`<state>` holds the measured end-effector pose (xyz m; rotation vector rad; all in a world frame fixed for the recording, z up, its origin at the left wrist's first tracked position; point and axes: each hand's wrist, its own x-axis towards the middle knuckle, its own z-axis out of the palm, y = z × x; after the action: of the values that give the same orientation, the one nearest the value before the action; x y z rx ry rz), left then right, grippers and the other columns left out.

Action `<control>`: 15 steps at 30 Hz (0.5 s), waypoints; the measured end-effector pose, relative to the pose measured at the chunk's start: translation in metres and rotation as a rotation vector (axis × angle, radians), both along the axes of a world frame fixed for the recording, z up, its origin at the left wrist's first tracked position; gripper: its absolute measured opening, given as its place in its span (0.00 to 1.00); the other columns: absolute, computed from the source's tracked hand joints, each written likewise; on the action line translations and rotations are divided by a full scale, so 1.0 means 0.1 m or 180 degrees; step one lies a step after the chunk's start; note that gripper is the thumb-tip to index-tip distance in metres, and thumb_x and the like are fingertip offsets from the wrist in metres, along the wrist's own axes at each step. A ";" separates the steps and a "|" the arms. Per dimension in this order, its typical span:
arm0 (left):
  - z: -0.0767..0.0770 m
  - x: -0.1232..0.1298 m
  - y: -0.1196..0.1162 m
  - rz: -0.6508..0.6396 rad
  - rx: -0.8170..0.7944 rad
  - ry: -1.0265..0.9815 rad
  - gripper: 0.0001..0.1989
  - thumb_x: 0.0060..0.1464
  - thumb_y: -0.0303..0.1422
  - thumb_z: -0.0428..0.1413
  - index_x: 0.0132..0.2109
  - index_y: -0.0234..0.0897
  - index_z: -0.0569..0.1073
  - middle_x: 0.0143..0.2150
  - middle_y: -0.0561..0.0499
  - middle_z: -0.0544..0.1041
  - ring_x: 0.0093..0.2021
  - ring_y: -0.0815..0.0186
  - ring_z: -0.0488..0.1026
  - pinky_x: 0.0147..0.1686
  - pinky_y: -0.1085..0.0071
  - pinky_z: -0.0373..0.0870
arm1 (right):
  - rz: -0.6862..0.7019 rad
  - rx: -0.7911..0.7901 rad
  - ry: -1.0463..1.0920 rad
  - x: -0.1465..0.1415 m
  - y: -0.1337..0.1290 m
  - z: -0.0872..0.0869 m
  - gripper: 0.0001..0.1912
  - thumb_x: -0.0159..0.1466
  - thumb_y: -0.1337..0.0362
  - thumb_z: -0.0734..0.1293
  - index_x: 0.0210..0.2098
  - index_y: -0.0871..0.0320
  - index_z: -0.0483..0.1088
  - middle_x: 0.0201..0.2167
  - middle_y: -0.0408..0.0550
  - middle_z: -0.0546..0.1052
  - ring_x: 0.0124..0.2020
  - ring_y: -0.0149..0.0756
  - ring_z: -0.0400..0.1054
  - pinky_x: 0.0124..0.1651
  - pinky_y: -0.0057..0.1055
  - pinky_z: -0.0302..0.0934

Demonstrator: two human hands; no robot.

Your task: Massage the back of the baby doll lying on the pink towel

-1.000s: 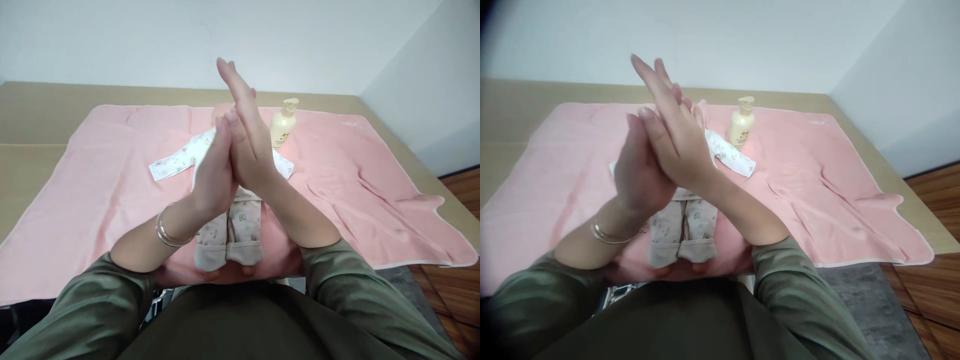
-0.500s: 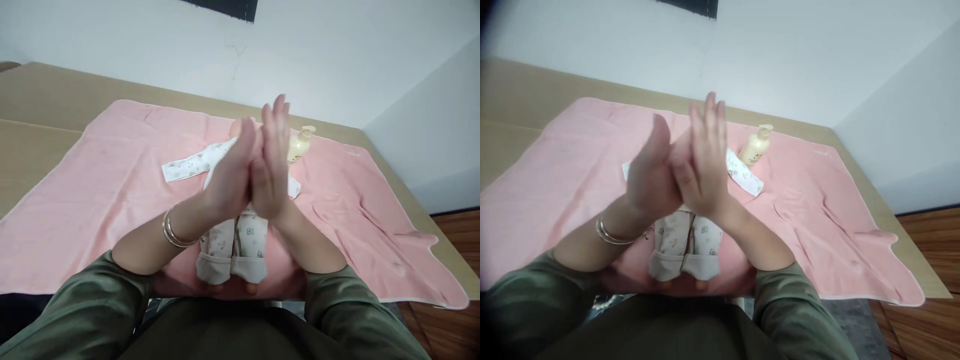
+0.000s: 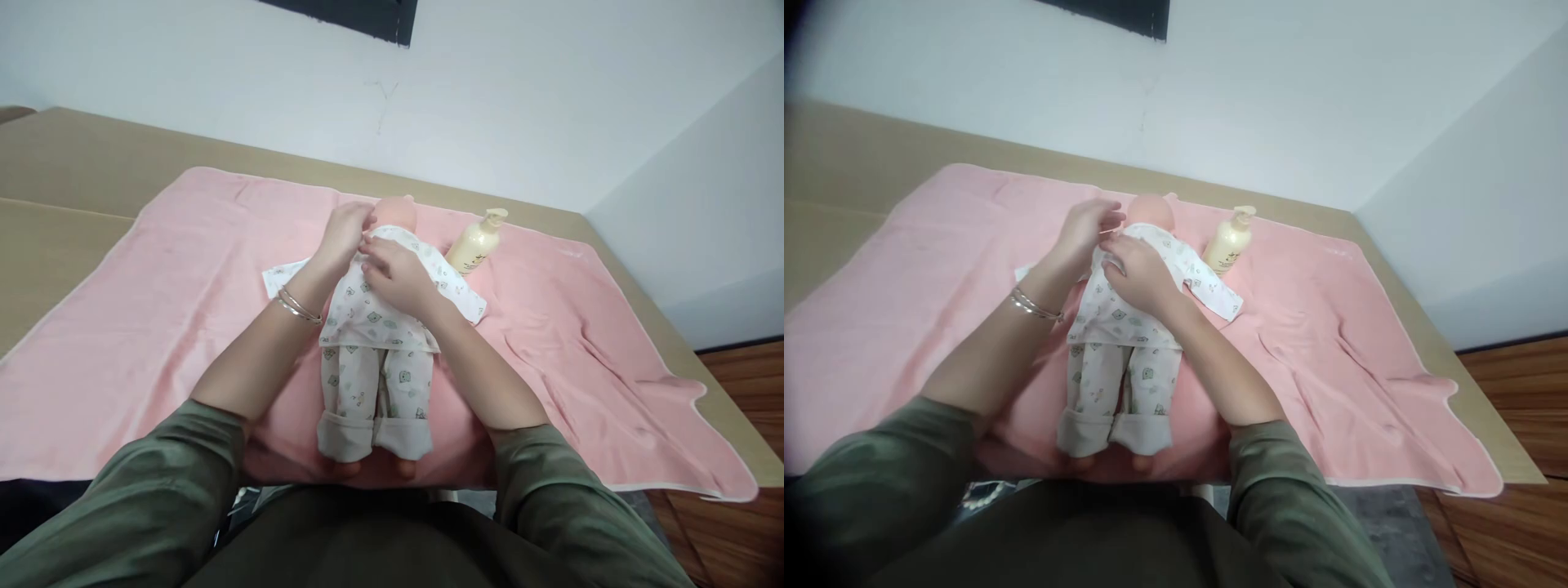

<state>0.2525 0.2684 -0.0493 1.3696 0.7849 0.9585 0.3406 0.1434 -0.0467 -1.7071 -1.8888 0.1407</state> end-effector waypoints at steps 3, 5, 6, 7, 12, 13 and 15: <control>-0.29 0.14 0.10 0.0210 0.0555 0.0538 0.07 0.58 0.31 0.54 0.33 0.39 0.76 0.40 0.47 0.84 0.47 0.60 0.80 0.57 0.63 0.76 | -0.0021 -0.0439 -0.0219 -0.04 0.05 -0.05 0.20 0.73 0.65 0.57 0.50 0.60 0.80 0.55 0.57 0.83 0.59 0.49 0.75 0.67 0.48 0.69; -0.40 0.16 0.13 0.0266 0.0696 0.0685 0.08 0.59 0.33 0.53 0.34 0.39 0.76 0.40 0.49 0.84 0.46 0.61 0.79 0.54 0.66 0.75 | -0.0035 -0.0547 -0.0432 -0.02 0.07 -0.09 0.20 0.73 0.65 0.57 0.54 0.62 0.79 0.61 0.59 0.81 0.68 0.52 0.70 0.76 0.54 0.60; -0.43 0.15 0.14 0.0278 0.0760 0.0756 0.09 0.59 0.33 0.52 0.35 0.39 0.77 0.41 0.48 0.85 0.46 0.61 0.79 0.54 0.67 0.75 | -0.0033 -0.0574 -0.0505 0.01 0.09 -0.12 0.22 0.73 0.65 0.58 0.59 0.63 0.77 0.66 0.59 0.77 0.73 0.53 0.64 0.80 0.58 0.52; -0.45 0.13 0.14 0.0286 0.0834 0.0845 0.09 0.60 0.33 0.52 0.37 0.39 0.77 0.43 0.48 0.85 0.47 0.60 0.79 0.54 0.67 0.74 | -0.0043 -0.0599 -0.0535 0.06 0.10 -0.14 0.24 0.74 0.64 0.59 0.64 0.63 0.74 0.72 0.58 0.73 0.78 0.54 0.57 0.83 0.61 0.43; -0.47 0.09 0.06 0.0135 0.1316 0.1369 0.13 0.62 0.35 0.52 0.45 0.38 0.81 0.52 0.41 0.86 0.54 0.54 0.79 0.60 0.61 0.72 | -0.0688 -0.0884 -0.0282 0.37 0.20 -0.18 0.34 0.78 0.55 0.55 0.79 0.59 0.58 0.82 0.55 0.52 0.85 0.54 0.41 0.83 0.68 0.35; -0.48 0.10 0.05 0.0102 0.1363 0.1425 0.14 0.62 0.35 0.52 0.46 0.38 0.81 0.54 0.40 0.86 0.55 0.53 0.79 0.61 0.59 0.72 | -0.0930 -0.0959 -0.0229 0.39 0.21 -0.18 0.35 0.78 0.53 0.54 0.80 0.61 0.55 0.83 0.58 0.50 0.85 0.56 0.42 0.83 0.69 0.36; -0.50 0.12 0.03 0.0103 0.1373 0.1473 0.15 0.62 0.35 0.52 0.48 0.37 0.82 0.56 0.39 0.86 0.57 0.52 0.79 0.61 0.59 0.72 | -0.1383 -0.1065 -0.0212 0.33 0.19 -0.18 0.39 0.79 0.50 0.54 0.81 0.67 0.51 0.82 0.65 0.51 0.84 0.61 0.44 0.82 0.70 0.38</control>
<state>0.2642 0.2710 -0.0988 2.0041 0.9804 0.8756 0.3737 0.1621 -0.0652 -2.3336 -1.5553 0.2404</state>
